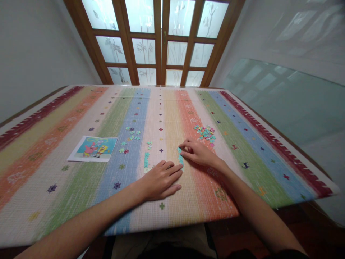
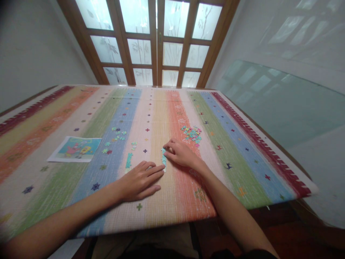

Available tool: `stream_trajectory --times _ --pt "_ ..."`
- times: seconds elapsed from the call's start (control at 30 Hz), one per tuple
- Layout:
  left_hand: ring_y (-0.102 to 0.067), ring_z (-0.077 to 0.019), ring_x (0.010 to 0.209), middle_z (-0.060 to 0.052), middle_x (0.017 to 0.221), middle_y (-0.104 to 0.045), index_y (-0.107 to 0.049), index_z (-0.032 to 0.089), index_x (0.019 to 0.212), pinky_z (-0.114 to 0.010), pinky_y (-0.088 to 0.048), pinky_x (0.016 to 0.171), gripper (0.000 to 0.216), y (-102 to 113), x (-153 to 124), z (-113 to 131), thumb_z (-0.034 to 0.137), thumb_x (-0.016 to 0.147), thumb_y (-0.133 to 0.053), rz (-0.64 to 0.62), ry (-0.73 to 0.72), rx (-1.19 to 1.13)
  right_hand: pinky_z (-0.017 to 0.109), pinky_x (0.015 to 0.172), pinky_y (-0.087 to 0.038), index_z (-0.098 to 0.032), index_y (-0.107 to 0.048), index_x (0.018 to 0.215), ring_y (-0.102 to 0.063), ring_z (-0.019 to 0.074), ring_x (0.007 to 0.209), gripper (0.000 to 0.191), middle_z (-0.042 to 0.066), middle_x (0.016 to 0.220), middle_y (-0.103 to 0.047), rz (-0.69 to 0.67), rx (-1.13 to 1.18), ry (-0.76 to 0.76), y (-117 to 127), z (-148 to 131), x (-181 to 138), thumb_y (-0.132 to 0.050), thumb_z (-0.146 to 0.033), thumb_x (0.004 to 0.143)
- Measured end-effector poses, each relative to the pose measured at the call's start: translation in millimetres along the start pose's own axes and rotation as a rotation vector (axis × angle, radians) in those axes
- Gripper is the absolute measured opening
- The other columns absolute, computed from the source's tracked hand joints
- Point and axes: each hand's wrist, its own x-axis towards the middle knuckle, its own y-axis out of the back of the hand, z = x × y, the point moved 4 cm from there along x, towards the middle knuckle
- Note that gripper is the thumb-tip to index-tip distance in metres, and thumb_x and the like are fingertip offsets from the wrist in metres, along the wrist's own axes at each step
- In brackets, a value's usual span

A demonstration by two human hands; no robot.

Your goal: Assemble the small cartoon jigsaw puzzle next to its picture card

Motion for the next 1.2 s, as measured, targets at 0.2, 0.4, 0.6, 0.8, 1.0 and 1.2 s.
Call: stream_trajectory --times 0.2,0.4,0.6,0.8,1.0,1.2 --pt "-0.057 -0.0299 0.108 -0.015 0.138 -0.063 -0.062 0.013 0.119 -0.044 -0.047 0.091 0.032 0.6 0.8 0.7 0.037 0.106 -0.044 -0.018 -0.001 0.003 0.03 0.069 -0.045 -0.018 -0.066 0.105 -0.057 0.0158 0.069 0.016 0.003 0.082 -0.067 -0.022 0.157 -0.085 0.0 1.3 0.0 -0.061 -0.025 0.091" --pt "-0.057 -0.0292 0.107 -0.015 0.136 -0.064 -0.062 0.013 0.118 -0.044 -0.047 0.091 0.031 0.8 0.9 0.2 0.036 0.105 -0.045 -0.013 0.001 -0.007 0.028 0.067 -0.044 -0.019 -0.065 0.097 -0.057 0.015 0.067 0.011 0.001 0.078 -0.066 -0.004 0.231 -0.112 0.6 -0.1 1.2 -0.06 -0.025 0.089" --pt "-0.057 -0.0292 0.108 -0.015 0.137 -0.063 -0.061 0.013 0.12 -0.045 -0.047 0.091 0.031 1.0 1.2 0.5 0.036 0.105 -0.046 -0.016 0.005 -0.011 0.03 0.066 -0.045 -0.016 -0.068 0.101 -0.058 0.0168 0.069 0.023 0.003 0.076 -0.066 0.072 0.332 -0.146 -3.4 8.5 3.8 -0.062 -0.035 0.089" --pt "-0.057 -0.0297 0.109 -0.016 0.137 -0.063 -0.061 0.014 0.119 -0.045 -0.048 0.092 0.03 1.7 1.0 1.3 0.035 0.105 -0.046 -0.018 0.006 -0.012 0.028 0.063 -0.046 -0.016 -0.071 0.103 -0.059 0.0163 0.07 0.029 0.003 0.077 -0.068 0.049 0.43 -0.184 -7.5 13.9 5.3 -0.065 -0.04 0.087" --pt "-0.057 -0.0297 0.108 -0.016 0.137 -0.063 -0.061 0.013 0.119 -0.045 -0.048 0.091 0.03 1.5 1.2 1.6 0.035 0.105 -0.047 -0.014 0.004 0.001 0.029 0.062 -0.048 -0.015 -0.074 0.098 -0.06 0.0167 0.07 0.031 0.008 0.085 -0.072 0.022 0.459 -0.199 -8.3 14.7 6.3 -0.065 -0.042 0.086" --pt "-0.058 -0.0294 0.108 -0.016 0.136 -0.063 -0.061 0.014 0.118 -0.044 -0.048 0.091 0.028 1.2 1.1 1.9 0.034 0.105 -0.047 -0.014 0.002 0.003 0.028 0.062 -0.047 -0.017 -0.071 0.091 -0.059 0.0159 0.068 0.026 0.004 0.077 -0.069 -0.004 0.457 -0.2 -7.2 10.7 5.0 -0.068 -0.041 0.083"
